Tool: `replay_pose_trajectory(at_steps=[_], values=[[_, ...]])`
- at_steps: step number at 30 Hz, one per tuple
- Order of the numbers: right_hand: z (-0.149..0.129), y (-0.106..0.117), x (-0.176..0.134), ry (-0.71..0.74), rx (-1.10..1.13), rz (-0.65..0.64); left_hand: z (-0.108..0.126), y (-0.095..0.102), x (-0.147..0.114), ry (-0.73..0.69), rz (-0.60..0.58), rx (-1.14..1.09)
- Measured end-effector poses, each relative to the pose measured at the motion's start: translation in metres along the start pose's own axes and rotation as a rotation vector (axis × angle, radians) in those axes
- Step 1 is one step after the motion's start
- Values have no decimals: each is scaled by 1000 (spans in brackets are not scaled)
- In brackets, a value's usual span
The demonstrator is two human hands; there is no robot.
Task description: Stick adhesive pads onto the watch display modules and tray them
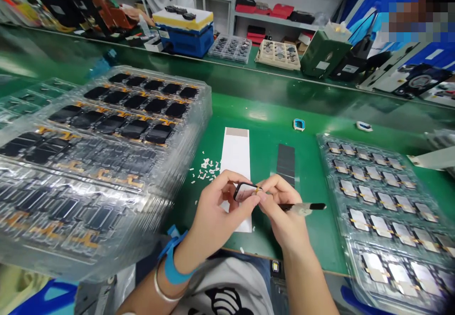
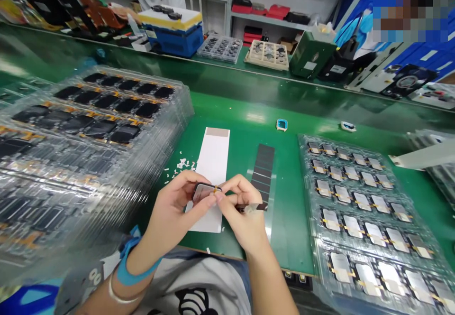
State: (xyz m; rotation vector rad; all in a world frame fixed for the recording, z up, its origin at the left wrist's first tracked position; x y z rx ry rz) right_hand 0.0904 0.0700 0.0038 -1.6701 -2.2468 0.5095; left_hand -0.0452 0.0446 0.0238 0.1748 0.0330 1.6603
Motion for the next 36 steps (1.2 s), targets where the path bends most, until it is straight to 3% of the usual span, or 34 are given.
replay_pose_trajectory(at_steps=[7,11,14,18,21,25,29,32,36], values=[[-2,-7,-2,-14,-78,-33,-2,0,6,-28,9,-103],[-1,-8,-3,-31,-49,-47,-9,-3,7,9,-96,-292],[-2,-9,-2,-8,-56,-41,-11,-4,8,12,-154,-275],[-10,-3,0,49,-159,-5,-13,-2,7,-8,-113,-142],[-29,16,-3,259,-126,60,-14,-2,5,-53,-98,62],[-44,62,-23,497,-172,284,-13,-16,-2,-242,-283,407],[-32,91,-49,346,-239,432,-10,-36,-13,-493,-512,636],[-21,93,-62,226,-254,482,-7,-47,-20,-653,-570,746],[-15,90,-66,220,-294,532,-6,-60,-24,-750,-618,856]])
Point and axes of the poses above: each hand's wrist, its own x-axis towards the middle knuckle, its own y-axis out of the back of the hand, z = x × y, the point moved 5 cm from there along x, towards the middle knuckle, and after that the axes turned 12 degrees about x, right-handed, at the moved point
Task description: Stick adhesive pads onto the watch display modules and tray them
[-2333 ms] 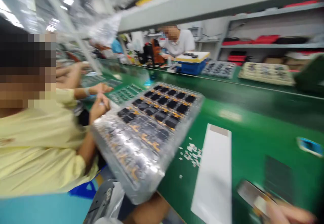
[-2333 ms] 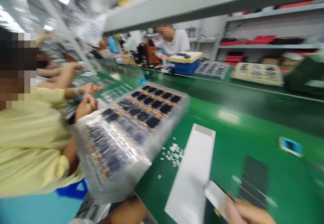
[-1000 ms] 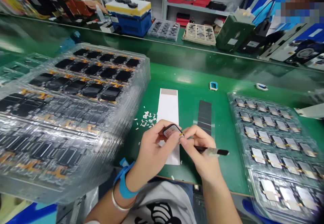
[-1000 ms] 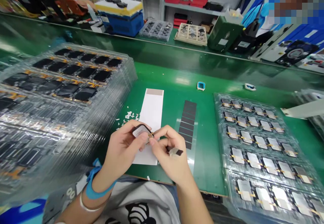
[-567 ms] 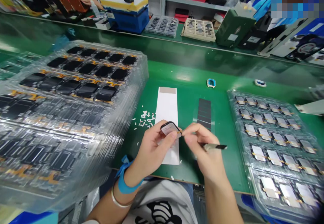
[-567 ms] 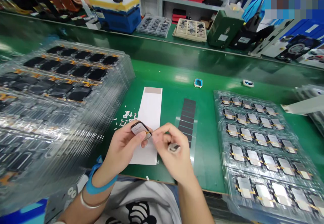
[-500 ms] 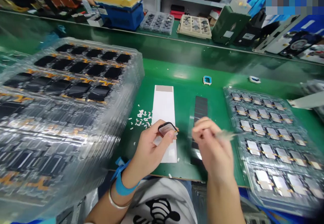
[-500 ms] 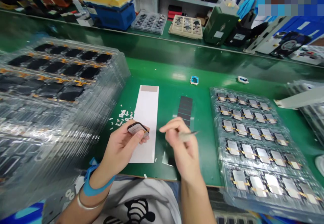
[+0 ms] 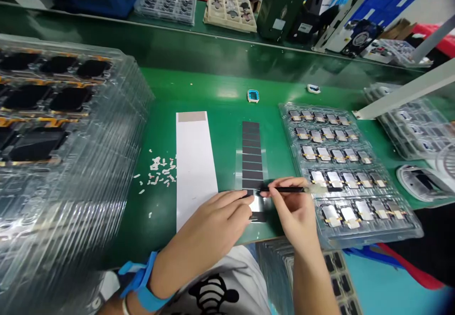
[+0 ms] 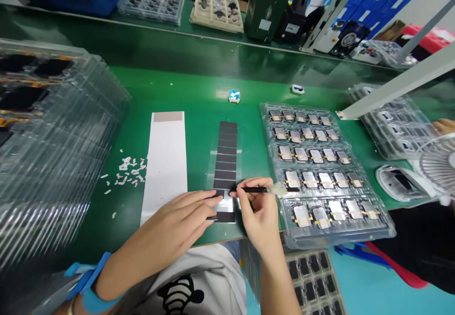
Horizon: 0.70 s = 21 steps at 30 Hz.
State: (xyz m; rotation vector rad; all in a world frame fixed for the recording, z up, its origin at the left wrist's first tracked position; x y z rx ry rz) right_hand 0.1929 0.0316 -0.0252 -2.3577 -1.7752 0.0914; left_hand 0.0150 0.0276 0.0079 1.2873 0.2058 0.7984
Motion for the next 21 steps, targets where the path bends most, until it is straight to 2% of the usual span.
replay_pose_trajectory(at_steps=[5,21], values=[[6,2,0,-37,-51,41,1,-5,3,0,-7,56],[1,0,0,-62,-36,60,0,-8,3,29,-19,8]])
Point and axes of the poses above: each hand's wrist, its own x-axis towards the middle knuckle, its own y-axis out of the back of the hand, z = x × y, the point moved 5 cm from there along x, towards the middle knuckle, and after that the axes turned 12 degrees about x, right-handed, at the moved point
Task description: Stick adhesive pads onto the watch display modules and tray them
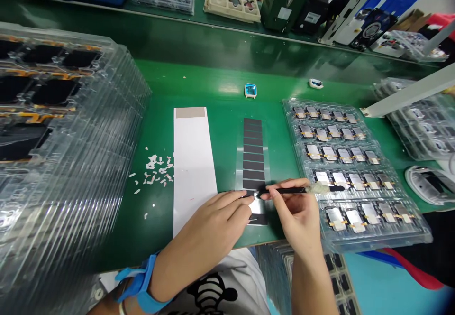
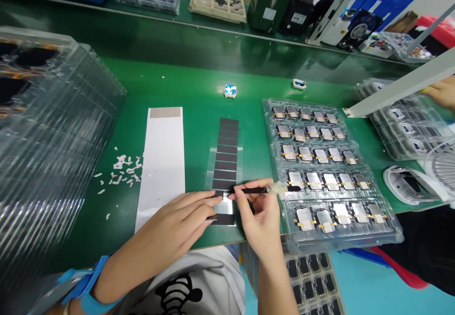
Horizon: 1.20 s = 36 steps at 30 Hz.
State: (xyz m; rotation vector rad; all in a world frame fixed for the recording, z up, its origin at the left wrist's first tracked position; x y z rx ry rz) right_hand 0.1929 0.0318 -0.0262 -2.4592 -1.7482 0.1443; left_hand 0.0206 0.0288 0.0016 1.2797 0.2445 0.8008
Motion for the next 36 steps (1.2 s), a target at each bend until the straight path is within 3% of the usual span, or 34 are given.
replay_pose_trajectory(at_steps=[11,16,21,26,31,36], values=[[-1,0,0,51,-15,31,-1,0,1,17,-6,-29],[-8,9,-1,91,148,113,-6,8,-3,122,101,-91],[-24,-26,-20,97,292,14,-20,20,-11,323,307,-201],[-38,-61,-35,254,306,-58,-25,22,-13,395,310,-267],[-41,-73,-40,338,259,-67,-27,17,-14,455,211,-478],[-46,-78,-48,484,167,-10,-28,17,-18,480,207,-478]])
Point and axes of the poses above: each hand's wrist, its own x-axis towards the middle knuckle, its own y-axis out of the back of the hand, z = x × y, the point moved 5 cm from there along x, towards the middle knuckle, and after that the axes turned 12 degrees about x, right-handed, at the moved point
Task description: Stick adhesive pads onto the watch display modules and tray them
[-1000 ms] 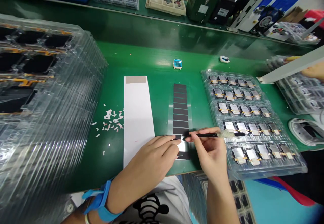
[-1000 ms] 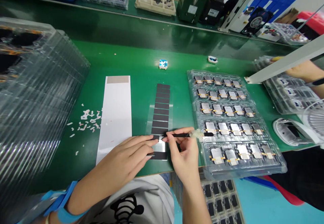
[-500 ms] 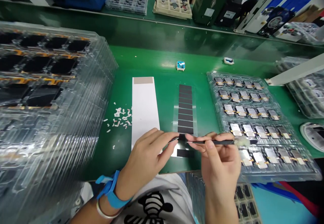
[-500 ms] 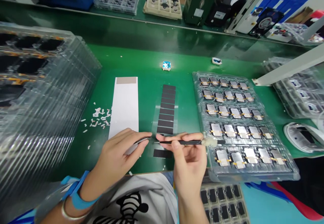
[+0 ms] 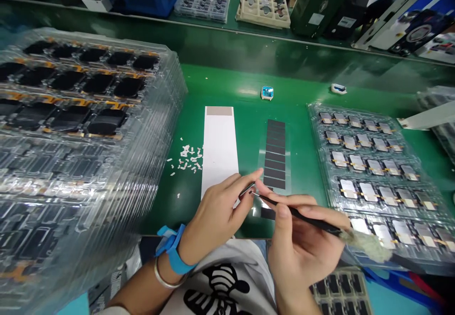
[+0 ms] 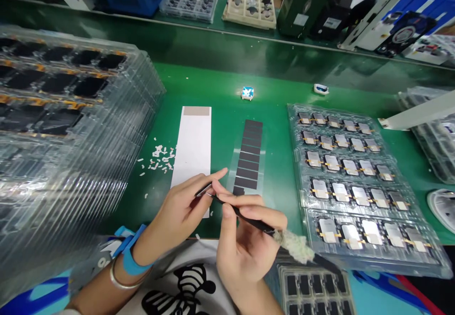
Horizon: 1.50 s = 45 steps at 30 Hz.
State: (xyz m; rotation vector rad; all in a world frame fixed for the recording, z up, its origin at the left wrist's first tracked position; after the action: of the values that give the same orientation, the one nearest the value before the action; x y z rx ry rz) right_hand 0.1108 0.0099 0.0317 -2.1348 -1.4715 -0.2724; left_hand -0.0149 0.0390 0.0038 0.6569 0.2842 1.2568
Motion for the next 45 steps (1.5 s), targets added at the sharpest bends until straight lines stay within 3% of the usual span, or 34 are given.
replay_pose_trajectory(at_steps=[25,32,45], values=[[8,-2,-5,19,4,13,-2,0,-2,0,-56,-76],[7,-1,-2,119,-14,-69,-1,0,-3,7,-60,-51],[10,0,-2,107,-7,-73,-1,0,-1,9,-75,-15]])
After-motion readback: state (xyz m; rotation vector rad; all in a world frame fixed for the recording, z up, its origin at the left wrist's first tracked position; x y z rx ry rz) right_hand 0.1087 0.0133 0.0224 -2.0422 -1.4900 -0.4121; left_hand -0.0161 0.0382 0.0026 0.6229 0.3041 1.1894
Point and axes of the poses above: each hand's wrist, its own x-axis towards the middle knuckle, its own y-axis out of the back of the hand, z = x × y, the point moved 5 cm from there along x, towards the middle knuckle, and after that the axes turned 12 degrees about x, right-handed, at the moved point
